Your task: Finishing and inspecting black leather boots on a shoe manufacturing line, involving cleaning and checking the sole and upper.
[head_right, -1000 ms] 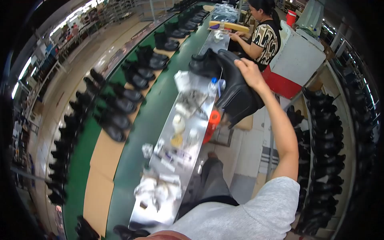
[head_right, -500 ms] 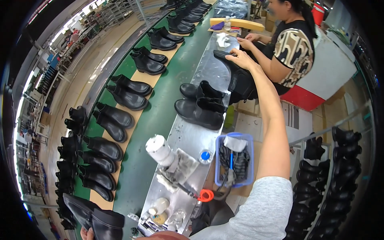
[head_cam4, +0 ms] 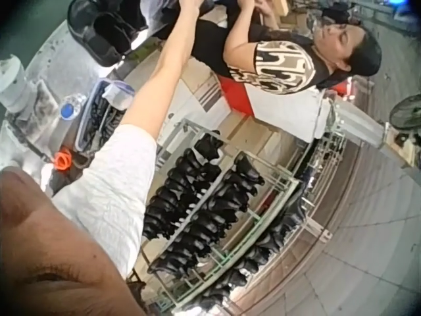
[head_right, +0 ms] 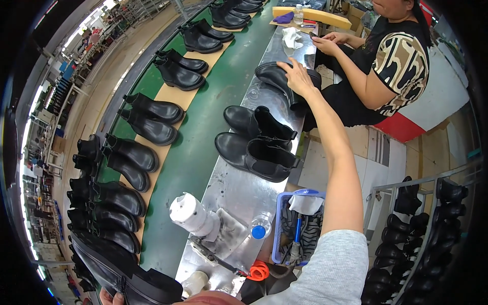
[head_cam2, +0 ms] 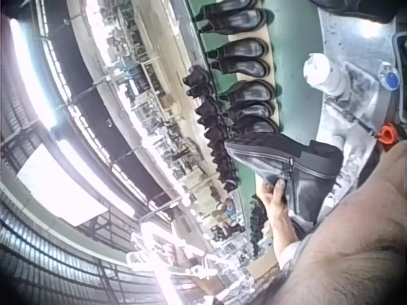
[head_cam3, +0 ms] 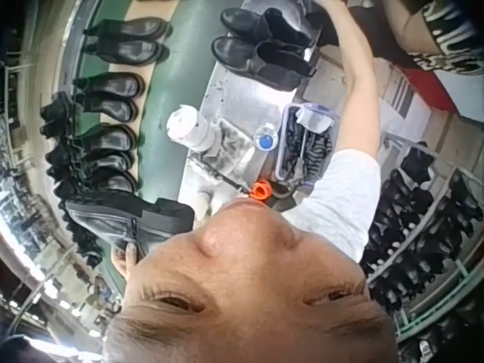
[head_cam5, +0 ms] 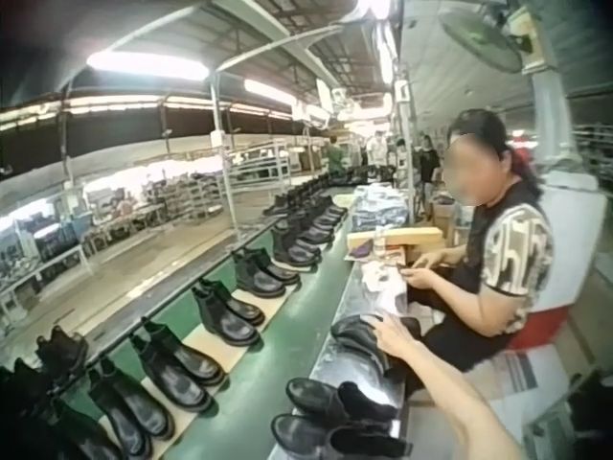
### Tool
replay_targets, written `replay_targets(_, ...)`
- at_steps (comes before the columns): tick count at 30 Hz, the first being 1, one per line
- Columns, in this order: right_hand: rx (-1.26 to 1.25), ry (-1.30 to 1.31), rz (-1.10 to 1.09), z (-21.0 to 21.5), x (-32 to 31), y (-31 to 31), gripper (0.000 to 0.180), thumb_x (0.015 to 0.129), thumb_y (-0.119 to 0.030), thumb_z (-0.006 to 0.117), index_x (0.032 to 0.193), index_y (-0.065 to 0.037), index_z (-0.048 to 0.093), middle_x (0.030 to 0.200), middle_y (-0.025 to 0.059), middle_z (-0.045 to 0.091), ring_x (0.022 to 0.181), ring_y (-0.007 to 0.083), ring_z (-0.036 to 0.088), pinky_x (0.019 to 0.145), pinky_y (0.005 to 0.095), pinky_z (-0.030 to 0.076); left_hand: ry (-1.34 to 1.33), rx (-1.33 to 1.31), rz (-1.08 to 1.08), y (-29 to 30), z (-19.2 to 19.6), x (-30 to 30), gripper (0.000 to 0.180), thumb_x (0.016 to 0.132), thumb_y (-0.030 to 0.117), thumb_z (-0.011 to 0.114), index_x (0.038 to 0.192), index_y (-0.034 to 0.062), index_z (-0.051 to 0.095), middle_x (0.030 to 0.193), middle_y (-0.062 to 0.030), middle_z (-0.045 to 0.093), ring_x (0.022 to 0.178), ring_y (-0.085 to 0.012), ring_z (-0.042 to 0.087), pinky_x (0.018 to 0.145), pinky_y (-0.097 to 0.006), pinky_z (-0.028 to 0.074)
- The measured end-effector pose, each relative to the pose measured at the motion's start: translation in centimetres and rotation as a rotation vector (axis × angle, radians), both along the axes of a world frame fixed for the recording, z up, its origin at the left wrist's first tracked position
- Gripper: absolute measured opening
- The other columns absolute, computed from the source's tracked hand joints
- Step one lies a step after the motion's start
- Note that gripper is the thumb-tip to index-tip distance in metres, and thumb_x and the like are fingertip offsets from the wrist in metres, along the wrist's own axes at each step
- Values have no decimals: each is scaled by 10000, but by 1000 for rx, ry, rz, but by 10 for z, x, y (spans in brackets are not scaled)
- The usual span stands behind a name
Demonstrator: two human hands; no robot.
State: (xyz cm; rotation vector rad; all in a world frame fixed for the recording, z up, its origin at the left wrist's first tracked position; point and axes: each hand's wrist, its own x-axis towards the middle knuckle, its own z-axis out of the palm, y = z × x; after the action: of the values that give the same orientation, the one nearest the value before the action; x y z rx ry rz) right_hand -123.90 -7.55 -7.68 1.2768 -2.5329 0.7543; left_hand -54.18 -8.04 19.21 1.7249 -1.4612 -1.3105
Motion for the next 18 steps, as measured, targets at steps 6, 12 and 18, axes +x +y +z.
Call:
replay_targets(6,134,44,23,21,3,-3,712,718,72,454,1352,-249,420,1431,218,258,1310,379,281,1045,444,330,74,-95,-4,-1,3,-17,522,828,57,626,1269,-57,369,1202,-154,515,1078,-223,489,955,-357,357)
replay_targets(12,444,-97,-137,27,15,-11,720,787,57,402,1380,-345,344,1508,156,77,1383,392,92,970,705,243,198,-35,-65,9,23,-44,348,819,65,630,1135,-24,515,1076,-114,593,978,-197,550,893,-324,410)
replay_targets(18,-467,-35,365,139,144,-10,525,822,-250,606,1254,10,459,1244,214,478,1188,354,440,967,381,389,342,-141,-221,3,38,-79,472,792,138,621,1192,-64,471,1076,-139,587,964,-203,583,886,-318,452)
